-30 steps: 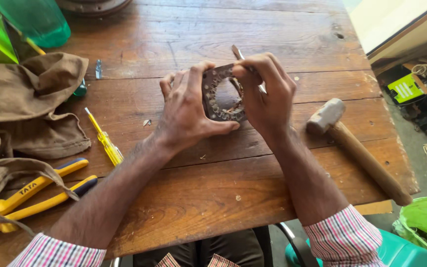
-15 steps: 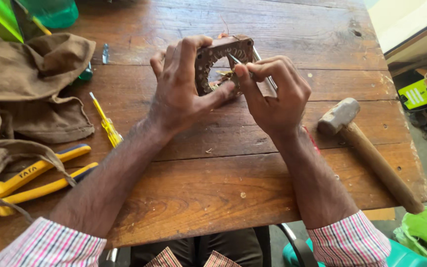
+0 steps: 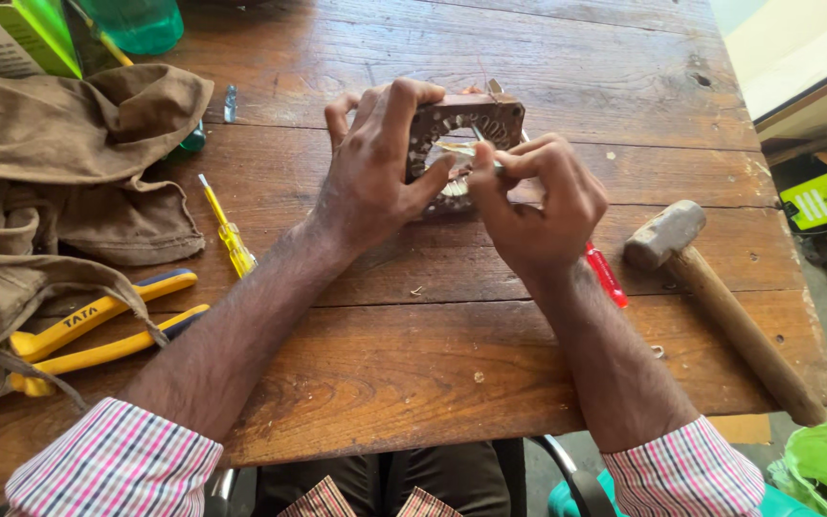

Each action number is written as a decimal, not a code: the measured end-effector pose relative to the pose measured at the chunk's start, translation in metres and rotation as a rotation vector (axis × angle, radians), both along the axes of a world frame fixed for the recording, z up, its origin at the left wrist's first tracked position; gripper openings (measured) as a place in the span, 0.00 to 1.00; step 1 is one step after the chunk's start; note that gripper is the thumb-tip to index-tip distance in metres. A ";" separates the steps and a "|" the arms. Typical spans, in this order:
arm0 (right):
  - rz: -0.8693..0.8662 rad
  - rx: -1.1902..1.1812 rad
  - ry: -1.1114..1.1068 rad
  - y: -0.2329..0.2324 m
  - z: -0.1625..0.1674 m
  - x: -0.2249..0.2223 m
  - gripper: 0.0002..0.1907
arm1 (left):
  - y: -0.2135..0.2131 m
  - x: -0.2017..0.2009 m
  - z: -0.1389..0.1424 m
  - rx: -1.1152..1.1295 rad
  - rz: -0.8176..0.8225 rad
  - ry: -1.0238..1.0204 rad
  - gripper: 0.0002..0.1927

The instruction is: The person works at a wooden workbench disassembling a square metal motor component. They hold the part, position a screwdriver against pins inside it, and strike the screwdriver with a hammer to drive the pins out, occasionally repositioning the part and wiping it with a cloth.

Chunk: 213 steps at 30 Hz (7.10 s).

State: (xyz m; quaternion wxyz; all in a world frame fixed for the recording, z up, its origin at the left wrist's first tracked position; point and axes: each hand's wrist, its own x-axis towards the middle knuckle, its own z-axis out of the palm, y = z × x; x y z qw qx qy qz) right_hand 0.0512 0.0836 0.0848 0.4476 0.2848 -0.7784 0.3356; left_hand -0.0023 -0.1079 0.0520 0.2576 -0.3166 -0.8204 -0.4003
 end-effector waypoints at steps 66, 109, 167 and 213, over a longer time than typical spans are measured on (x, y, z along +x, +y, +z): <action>0.074 -0.216 -0.047 0.003 0.002 0.008 0.09 | 0.015 0.026 0.014 0.242 -0.046 -0.084 0.18; 0.006 -0.176 -0.057 0.004 0.012 0.002 0.08 | 0.013 0.032 0.028 0.281 -0.072 -0.136 0.17; 0.065 -0.948 -0.786 0.002 0.039 0.193 0.18 | 0.050 -0.007 0.020 -0.174 0.198 0.528 0.11; -0.134 -0.820 -1.049 -0.032 0.056 0.151 0.12 | 0.049 -0.013 0.017 -0.090 0.220 0.399 0.11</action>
